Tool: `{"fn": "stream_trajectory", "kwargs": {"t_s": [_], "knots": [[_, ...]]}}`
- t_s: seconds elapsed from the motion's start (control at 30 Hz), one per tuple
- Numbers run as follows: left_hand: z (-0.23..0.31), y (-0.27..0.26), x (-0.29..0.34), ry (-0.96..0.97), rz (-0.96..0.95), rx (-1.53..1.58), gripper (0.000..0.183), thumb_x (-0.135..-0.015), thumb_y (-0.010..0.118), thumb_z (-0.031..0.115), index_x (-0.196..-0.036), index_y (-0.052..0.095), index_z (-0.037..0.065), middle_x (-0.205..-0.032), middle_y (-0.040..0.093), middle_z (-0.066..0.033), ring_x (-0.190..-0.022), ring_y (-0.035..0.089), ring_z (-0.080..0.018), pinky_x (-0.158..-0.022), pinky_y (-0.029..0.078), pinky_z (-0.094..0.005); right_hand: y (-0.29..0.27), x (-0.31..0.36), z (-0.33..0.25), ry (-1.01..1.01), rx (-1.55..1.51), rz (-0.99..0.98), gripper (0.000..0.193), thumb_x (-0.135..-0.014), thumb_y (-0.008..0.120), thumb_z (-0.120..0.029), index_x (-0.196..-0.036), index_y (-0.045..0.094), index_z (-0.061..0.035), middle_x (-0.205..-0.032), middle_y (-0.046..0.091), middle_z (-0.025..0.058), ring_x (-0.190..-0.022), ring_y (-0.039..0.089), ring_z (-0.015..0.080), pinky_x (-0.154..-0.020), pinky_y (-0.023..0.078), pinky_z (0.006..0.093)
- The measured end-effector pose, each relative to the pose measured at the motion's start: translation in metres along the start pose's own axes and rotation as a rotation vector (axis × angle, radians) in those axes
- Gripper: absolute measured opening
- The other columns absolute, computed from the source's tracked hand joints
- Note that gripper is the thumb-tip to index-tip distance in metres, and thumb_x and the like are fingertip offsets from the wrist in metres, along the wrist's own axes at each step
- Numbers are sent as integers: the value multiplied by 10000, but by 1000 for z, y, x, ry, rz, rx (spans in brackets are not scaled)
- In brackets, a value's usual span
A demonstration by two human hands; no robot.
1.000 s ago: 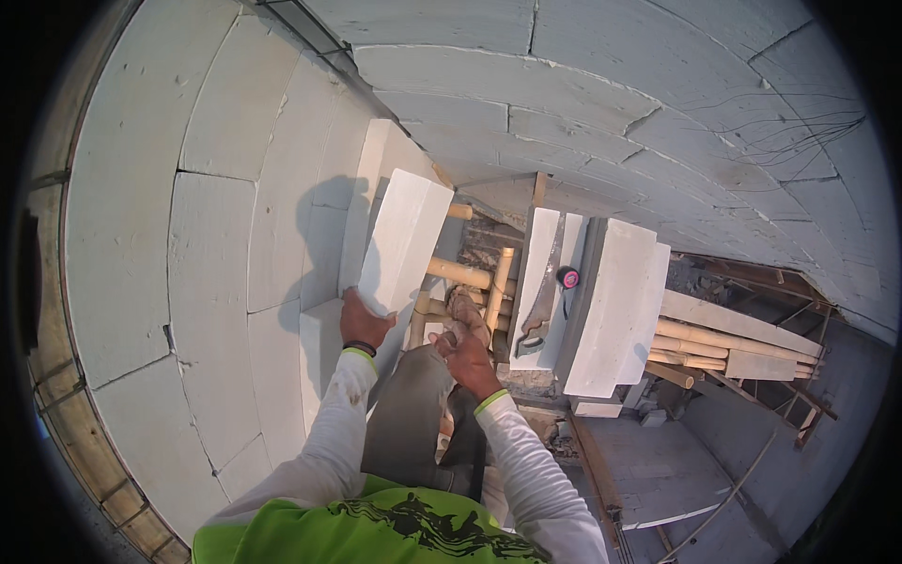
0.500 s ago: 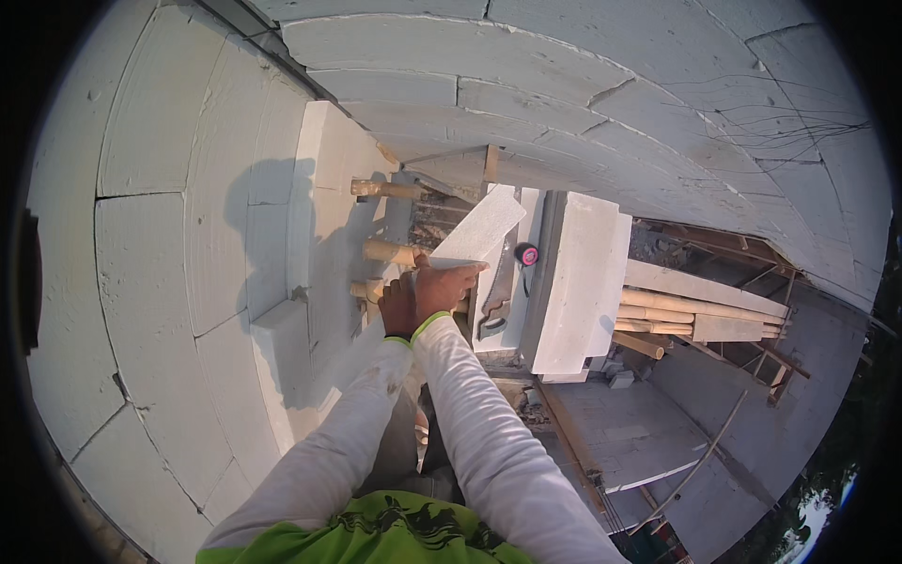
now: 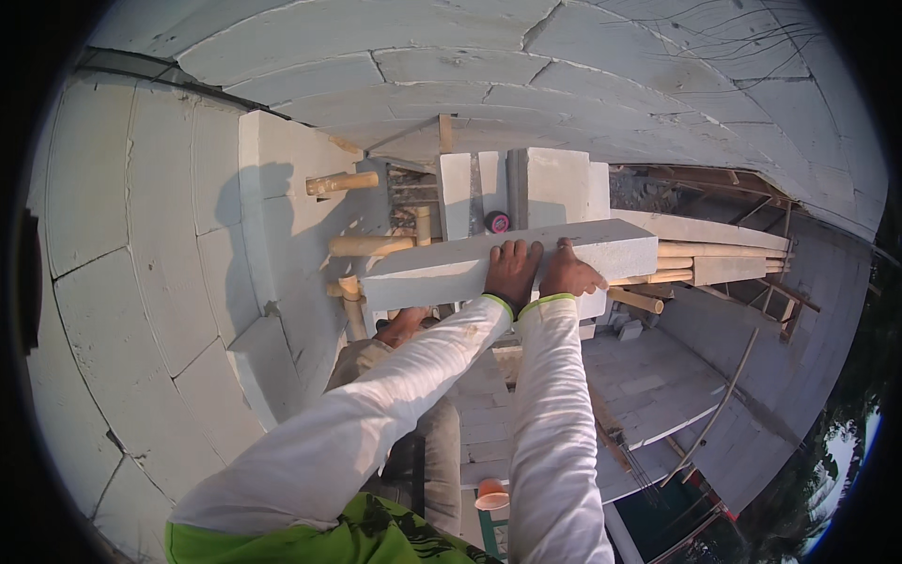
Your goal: The person measures a white block with a tape measure, marks it with a pencil, saws through the block using a hand saw, and then lifts and places the cut block onto the top layer of a brick wall.
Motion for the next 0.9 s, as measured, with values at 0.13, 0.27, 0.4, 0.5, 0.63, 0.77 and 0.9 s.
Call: {"fn": "stream_trajectory", "kwargs": {"t_s": [0.13,0.27,0.4,0.5,0.63,0.77,0.9], "knots": [[17,57,-34,76,-111,-97,469,-791,669,167,-1228,509,107,-1083,553,-104,-1076,517,-272,-907,372,-449,-4,-29,-10,-320,844,-164,785,-766,749,-61,-1423,399,-310,-1156,703,126,-1080,681,312,-917,516,503],[26,95,-51,102,-183,-166,398,-839,639,153,-1218,529,101,-1128,569,-100,-1117,516,-263,-960,366,-457,6,-62,1,-385,711,-139,744,-787,716,-39,-1416,421,-303,-1164,698,132,-1114,658,341,-902,536,450],[18,115,-59,109,-167,-189,399,-846,627,163,-1227,530,95,-1116,574,-105,-1106,519,-269,-970,362,-457,33,-95,12,-431,634,-152,643,-832,668,-46,-1389,463,-292,-1154,701,136,-1113,661,333,-877,540,461],[14,112,-68,113,-77,-165,420,-840,631,170,-1239,522,98,-1105,574,-106,-1100,517,-271,-965,363,-459,62,-121,11,-348,655,-122,664,-865,682,-136,-1431,403,-346,-1100,720,129,-1008,700,358,-903,468,657],[-17,84,-36,185,-201,-35,640,-826,646,209,-1402,420,49,-1317,469,-202,-1278,409,-351,-1066,304,-516,61,-89,-15,-337,852,-252,658,-859,648,-75,-1431,394,-277,-1126,700,168,-1056,684,341,-840,552,452],[-54,-2,63,205,-217,306,715,-757,750,211,-1377,453,16,-1469,379,-200,-1441,250,-388,-1132,257,-567,55,-183,25,-257,546,-107,616,-912,522,-306,-1481,309,-204,-1160,687,180,-1058,680,308,-923,491,515],[-198,-121,240,-401,-286,44,590,-824,704,271,-1303,509,-14,-1318,514,-226,-1277,431,-410,-1057,363,-517,90,-149,12,327,-11,-28,799,-954,340,-612,-1499,263,-33,-1166,677,214,-1083,657,305,-1016,414,557]]}}
Point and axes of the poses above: each hand's wrist, its own x-axis away from the middle knuckle, its own y-axis out of the palm, z = x × y, the point moved 3 cm from there along -x, towards the middle knuckle
